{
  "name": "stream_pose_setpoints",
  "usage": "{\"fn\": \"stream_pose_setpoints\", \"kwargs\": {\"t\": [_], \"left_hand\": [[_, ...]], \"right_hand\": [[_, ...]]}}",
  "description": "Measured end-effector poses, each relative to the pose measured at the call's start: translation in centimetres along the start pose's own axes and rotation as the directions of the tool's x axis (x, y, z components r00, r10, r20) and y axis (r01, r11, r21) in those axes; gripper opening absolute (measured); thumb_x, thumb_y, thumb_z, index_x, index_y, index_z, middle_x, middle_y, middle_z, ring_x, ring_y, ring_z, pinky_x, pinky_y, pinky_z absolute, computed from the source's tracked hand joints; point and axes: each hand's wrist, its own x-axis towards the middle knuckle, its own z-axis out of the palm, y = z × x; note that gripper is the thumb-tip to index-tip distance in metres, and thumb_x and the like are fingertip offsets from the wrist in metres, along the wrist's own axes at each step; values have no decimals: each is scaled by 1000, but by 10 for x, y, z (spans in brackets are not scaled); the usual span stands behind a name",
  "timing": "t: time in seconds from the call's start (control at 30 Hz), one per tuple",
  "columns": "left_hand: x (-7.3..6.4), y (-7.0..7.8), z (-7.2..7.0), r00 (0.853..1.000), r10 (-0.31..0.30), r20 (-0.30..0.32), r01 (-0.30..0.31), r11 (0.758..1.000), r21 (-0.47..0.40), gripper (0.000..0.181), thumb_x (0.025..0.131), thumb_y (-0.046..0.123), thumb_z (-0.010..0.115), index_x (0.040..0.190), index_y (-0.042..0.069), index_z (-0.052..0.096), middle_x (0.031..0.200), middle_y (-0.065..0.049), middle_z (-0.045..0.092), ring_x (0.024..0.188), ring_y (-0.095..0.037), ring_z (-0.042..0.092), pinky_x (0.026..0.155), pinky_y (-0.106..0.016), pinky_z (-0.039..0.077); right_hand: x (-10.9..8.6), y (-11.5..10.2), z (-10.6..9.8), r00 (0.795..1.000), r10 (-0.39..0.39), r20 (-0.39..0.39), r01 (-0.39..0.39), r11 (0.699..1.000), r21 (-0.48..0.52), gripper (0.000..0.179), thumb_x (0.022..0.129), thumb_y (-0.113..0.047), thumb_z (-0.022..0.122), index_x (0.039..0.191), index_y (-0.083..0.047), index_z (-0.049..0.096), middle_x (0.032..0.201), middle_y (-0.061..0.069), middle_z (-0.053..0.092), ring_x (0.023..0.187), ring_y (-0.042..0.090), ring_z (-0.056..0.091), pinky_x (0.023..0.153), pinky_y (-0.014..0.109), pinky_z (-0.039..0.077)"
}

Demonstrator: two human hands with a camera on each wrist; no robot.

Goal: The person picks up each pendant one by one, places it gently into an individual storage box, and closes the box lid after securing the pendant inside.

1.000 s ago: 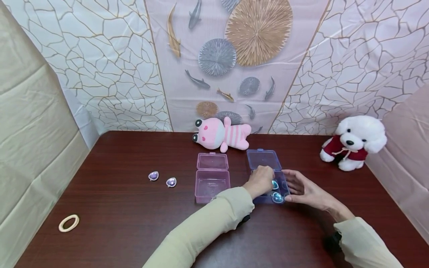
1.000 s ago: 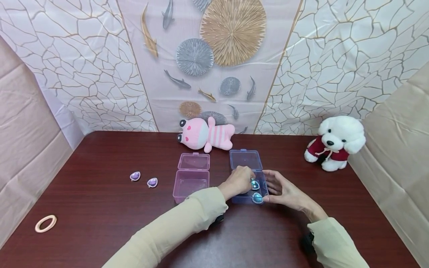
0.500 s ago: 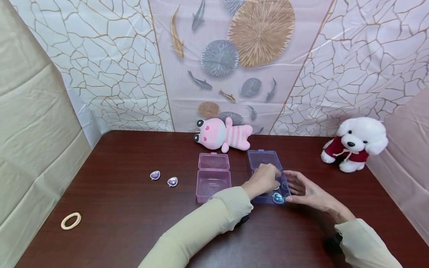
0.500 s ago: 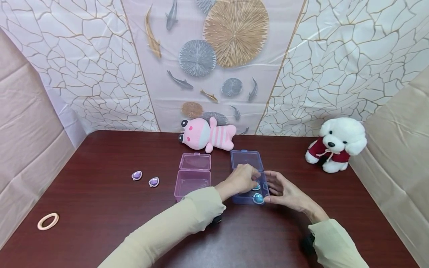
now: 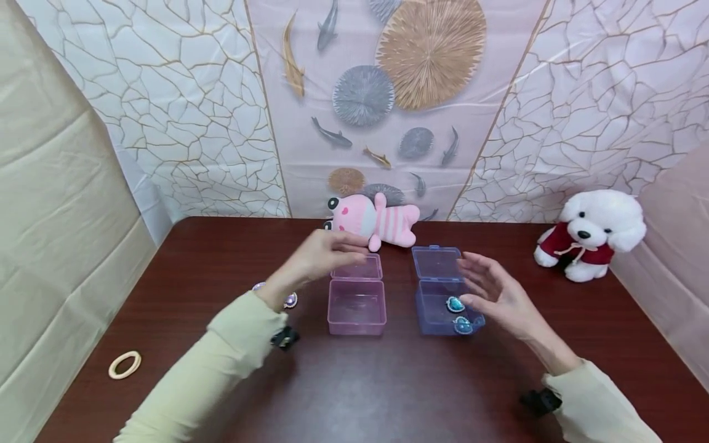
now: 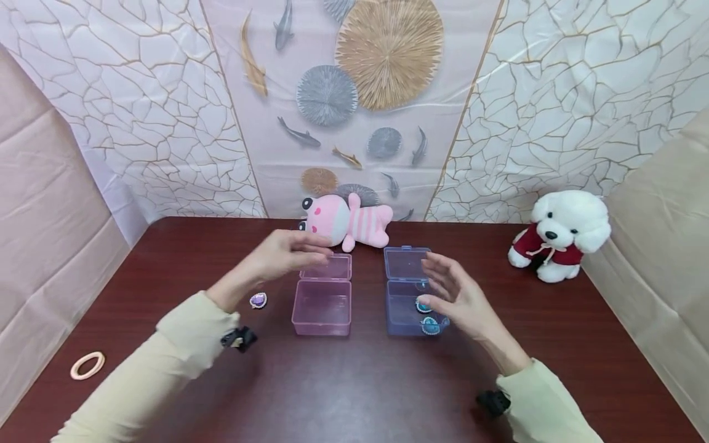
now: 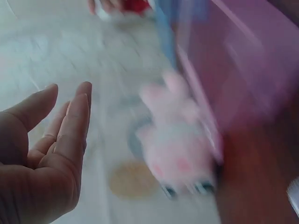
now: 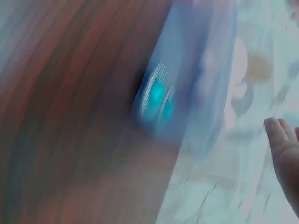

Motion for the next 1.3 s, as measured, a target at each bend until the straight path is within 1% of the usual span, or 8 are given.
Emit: {"fn": "stream_pose_setpoints", "kwargs": {"t": [0.1,0.2,0.33,0.47,0.67,0.83,1.0,1.3], "left_hand": [[-13,-23,-27,996,-59,-67,58,998,-10,37,86,5,66,121,-4,59,113,-24,64,97,-26,67,85,-34,54],[-25,-47,-45,987,-122,-105,124,992,5,36,87,4,65,120,-7,59,112,-26,64,91,-19,67,83,-33,55],[-38,-75,-60,974,-175,-144,187,980,69,36,86,7,66,119,-8,59,106,-20,67,83,-6,64,78,-25,55],[-50,-91,-73,964,-190,-186,209,974,87,38,86,7,66,119,-9,58,107,-20,68,80,-3,62,72,-24,55],[-65,-107,-94,943,-183,-279,233,960,157,39,86,10,68,119,-8,59,110,-20,67,88,-9,66,72,-19,52],[-72,-120,-104,913,-212,-347,291,937,193,42,83,13,71,120,-5,60,111,-20,67,97,-18,66,70,-13,48],[-75,-132,-106,884,-243,-399,362,897,254,45,81,21,74,117,-2,62,110,-18,67,101,-24,63,78,-21,47],[-77,-142,-101,863,-249,-440,421,836,352,41,78,30,76,107,3,66,101,-14,68,97,-27,60,81,-35,46]], "right_hand": [[7,0,25,999,20,43,-19,1000,-19,66,79,18,62,135,17,27,130,-6,53,122,2,50,99,18,41],[11,2,50,994,78,79,-75,996,-38,69,79,13,65,136,16,26,137,10,48,124,1,46,101,19,39],[15,7,77,976,197,91,-192,979,-66,76,79,5,70,141,8,26,145,27,33,133,15,39,105,27,36],[18,12,91,958,276,80,-267,957,-110,81,79,-1,73,143,5,24,150,24,26,139,37,25,108,40,31],[23,20,99,945,318,74,-302,938,-173,87,78,-4,75,145,6,20,151,25,22,139,40,22,107,46,28],[25,27,103,938,331,101,-312,935,-168,88,78,-5,75,145,8,19,151,27,21,139,40,22,107,49,28],[26,30,106,930,351,108,-331,929,-168,87,79,-7,75,145,5,20,151,26,23,139,39,23,107,49,29],[27,36,111,935,331,129,-316,941,-124,79,80,-3,73,142,7,24,147,27,29,137,40,26,106,52,29]]}}
